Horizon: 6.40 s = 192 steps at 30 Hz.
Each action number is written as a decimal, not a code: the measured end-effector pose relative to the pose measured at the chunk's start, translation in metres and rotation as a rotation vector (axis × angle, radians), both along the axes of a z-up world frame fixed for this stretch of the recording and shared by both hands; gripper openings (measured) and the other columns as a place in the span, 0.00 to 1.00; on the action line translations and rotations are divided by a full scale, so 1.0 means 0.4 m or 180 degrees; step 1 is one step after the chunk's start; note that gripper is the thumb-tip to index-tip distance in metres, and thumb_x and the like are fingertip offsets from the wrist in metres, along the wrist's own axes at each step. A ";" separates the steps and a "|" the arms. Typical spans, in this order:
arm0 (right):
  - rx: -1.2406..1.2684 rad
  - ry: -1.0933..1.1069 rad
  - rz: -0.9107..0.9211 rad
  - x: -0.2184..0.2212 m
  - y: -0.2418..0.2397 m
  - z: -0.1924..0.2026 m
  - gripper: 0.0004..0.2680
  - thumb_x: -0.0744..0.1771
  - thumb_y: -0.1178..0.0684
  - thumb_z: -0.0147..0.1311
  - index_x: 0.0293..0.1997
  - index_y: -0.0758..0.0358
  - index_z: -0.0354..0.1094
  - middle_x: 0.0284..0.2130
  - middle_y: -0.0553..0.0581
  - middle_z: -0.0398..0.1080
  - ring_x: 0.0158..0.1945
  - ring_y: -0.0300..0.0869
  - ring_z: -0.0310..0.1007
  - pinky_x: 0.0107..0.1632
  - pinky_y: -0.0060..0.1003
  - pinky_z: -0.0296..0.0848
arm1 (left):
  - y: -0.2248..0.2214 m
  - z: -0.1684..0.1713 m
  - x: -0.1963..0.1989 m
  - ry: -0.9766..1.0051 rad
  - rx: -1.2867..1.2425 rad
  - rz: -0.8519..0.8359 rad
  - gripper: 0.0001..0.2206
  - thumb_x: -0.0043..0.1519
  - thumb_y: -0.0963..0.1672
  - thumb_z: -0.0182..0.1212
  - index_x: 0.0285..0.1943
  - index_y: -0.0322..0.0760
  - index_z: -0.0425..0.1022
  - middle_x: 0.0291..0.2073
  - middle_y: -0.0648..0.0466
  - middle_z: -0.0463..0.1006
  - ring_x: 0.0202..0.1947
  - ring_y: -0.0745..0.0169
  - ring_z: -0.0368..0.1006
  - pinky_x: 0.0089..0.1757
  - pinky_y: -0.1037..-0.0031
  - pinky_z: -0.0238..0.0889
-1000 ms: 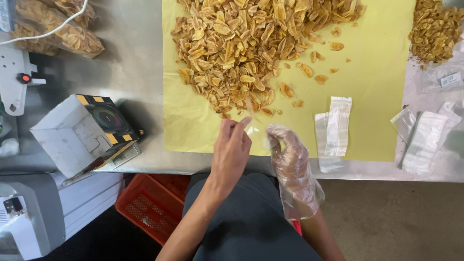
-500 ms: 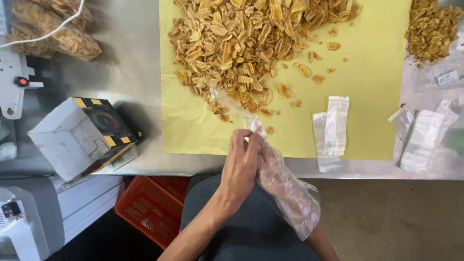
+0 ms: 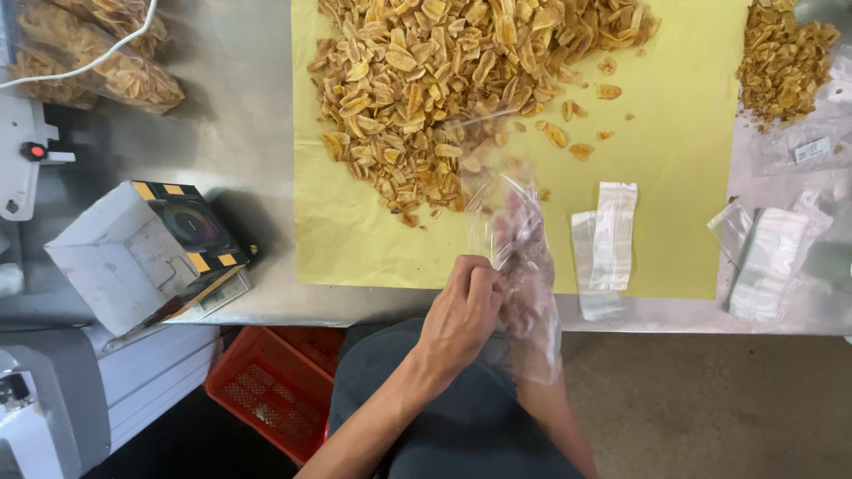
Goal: The person scoops dried banana chips from a large pile on a yellow sheet into a small cardboard box placed on a digital scale. After weighing, the person transfers the chips into clear plastic bags and sets them aside on the counter.
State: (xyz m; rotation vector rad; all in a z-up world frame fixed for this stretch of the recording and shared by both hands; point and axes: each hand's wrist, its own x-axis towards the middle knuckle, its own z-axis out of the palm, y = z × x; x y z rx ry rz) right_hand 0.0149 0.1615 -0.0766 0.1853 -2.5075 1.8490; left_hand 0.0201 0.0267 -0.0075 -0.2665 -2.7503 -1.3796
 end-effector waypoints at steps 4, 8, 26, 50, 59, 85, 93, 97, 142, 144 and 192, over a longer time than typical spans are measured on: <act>-0.3115 -0.1670 -0.0376 -0.054 -0.057 -0.043 0.22 0.73 0.50 0.39 0.79 0.64 0.43 0.74 0.59 0.51 0.75 0.44 0.52 0.75 0.38 0.50 | -0.009 -0.001 -0.009 0.0335 -0.0010 -0.0165 0.10 0.59 0.36 0.61 0.47 0.30 0.68 0.47 0.45 0.70 0.46 0.45 0.72 0.46 0.61 0.70; -0.1291 -0.0164 0.0142 -0.077 -0.048 -0.114 0.23 0.73 0.52 0.44 0.80 0.64 0.42 0.77 0.59 0.47 0.80 0.43 0.45 0.80 0.38 0.46 | -0.028 -0.001 0.001 0.0514 -0.0364 -0.0470 0.11 0.56 0.36 0.60 0.47 0.30 0.68 0.47 0.46 0.71 0.49 0.46 0.71 0.50 0.62 0.69; -0.0938 -0.0612 0.0396 -0.107 -0.061 -0.172 0.24 0.74 0.37 0.26 0.78 0.60 0.45 0.77 0.63 0.49 0.80 0.45 0.44 0.80 0.43 0.33 | -0.046 -0.061 -0.027 -0.0146 -0.0367 -0.0151 0.16 0.60 0.35 0.57 0.56 0.34 0.65 0.45 0.44 0.67 0.50 0.41 0.69 0.46 0.58 0.70; 0.1879 0.1266 0.0067 -0.439 -0.216 -0.318 0.36 0.64 0.30 0.63 0.74 0.59 0.48 0.71 0.72 0.47 0.72 0.64 0.52 0.70 0.60 0.56 | -0.393 -0.072 0.027 -0.1173 -0.1055 0.1019 0.22 0.51 0.30 0.50 0.53 0.33 0.77 0.62 0.38 0.70 0.40 0.38 0.79 0.39 0.55 0.73; -0.3198 -0.0322 0.1295 -0.397 -0.180 -0.468 0.33 0.65 0.37 0.64 0.75 0.51 0.46 0.74 0.56 0.43 0.74 0.53 0.50 0.64 0.58 0.70 | -0.419 -0.097 0.000 -0.1871 -0.0975 0.1122 0.18 0.60 0.35 0.53 0.58 0.37 0.74 0.61 0.47 0.71 0.37 0.37 0.79 0.40 0.54 0.71; -0.1956 -0.1930 -0.2400 -0.617 -0.369 -0.454 0.29 0.57 0.62 0.66 0.62 0.48 0.57 0.60 0.68 0.64 0.57 0.55 0.70 0.39 0.49 0.81 | -0.438 -0.133 -0.116 -0.1968 -0.0470 0.0833 0.22 0.58 0.35 0.54 0.62 0.39 0.72 0.65 0.47 0.69 0.42 0.36 0.77 0.43 0.53 0.70; -0.2684 -0.1652 -0.1221 -0.527 -0.275 -0.390 0.15 0.65 0.65 0.61 0.54 0.57 0.62 0.43 0.62 0.72 0.33 0.47 0.73 0.26 0.38 0.77 | -0.376 -0.146 -0.225 -0.1433 -0.0528 0.0557 0.24 0.58 0.35 0.53 0.67 0.28 0.66 0.67 0.42 0.66 0.47 0.35 0.76 0.47 0.54 0.69; -0.2771 -0.0786 -0.0761 -0.480 -0.227 -0.245 0.15 0.67 0.68 0.60 0.56 0.56 0.63 0.42 0.61 0.67 0.32 0.43 0.70 0.26 0.39 0.76 | -0.334 -0.145 -0.269 -0.1277 -0.0474 0.0578 0.27 0.56 0.35 0.56 0.69 0.28 0.64 0.68 0.42 0.65 0.47 0.35 0.76 0.47 0.55 0.70; 0.3833 0.2159 0.0245 -0.864 -0.025 -0.617 0.27 0.69 0.31 0.56 0.76 0.26 0.43 0.82 0.43 0.32 0.82 0.49 0.29 0.79 0.52 0.42 | -0.256 -0.211 -0.320 -0.1286 -0.0139 0.0709 0.34 0.53 0.35 0.56 0.73 0.36 0.59 0.72 0.49 0.62 0.42 0.39 0.77 0.38 0.57 0.71; 0.3841 0.2308 0.0505 -0.773 0.000 -0.604 0.29 0.69 0.32 0.63 0.75 0.23 0.44 0.82 0.44 0.31 0.84 0.51 0.27 0.81 0.52 0.40 | -0.249 -0.216 -0.325 -0.1330 -0.0088 0.0706 0.34 0.53 0.35 0.56 0.73 0.36 0.59 0.72 0.49 0.62 0.42 0.39 0.77 0.37 0.57 0.71; 0.0004 -0.0420 -0.0280 -0.471 -0.050 -0.247 0.30 0.64 0.38 0.68 0.70 0.55 0.55 0.68 0.61 0.57 0.71 0.54 0.61 0.61 0.53 0.75 | -0.284 -0.261 -0.340 -0.1514 0.0619 0.1251 0.35 0.53 0.32 0.59 0.74 0.35 0.60 0.73 0.48 0.57 0.56 0.57 0.72 0.38 0.74 0.78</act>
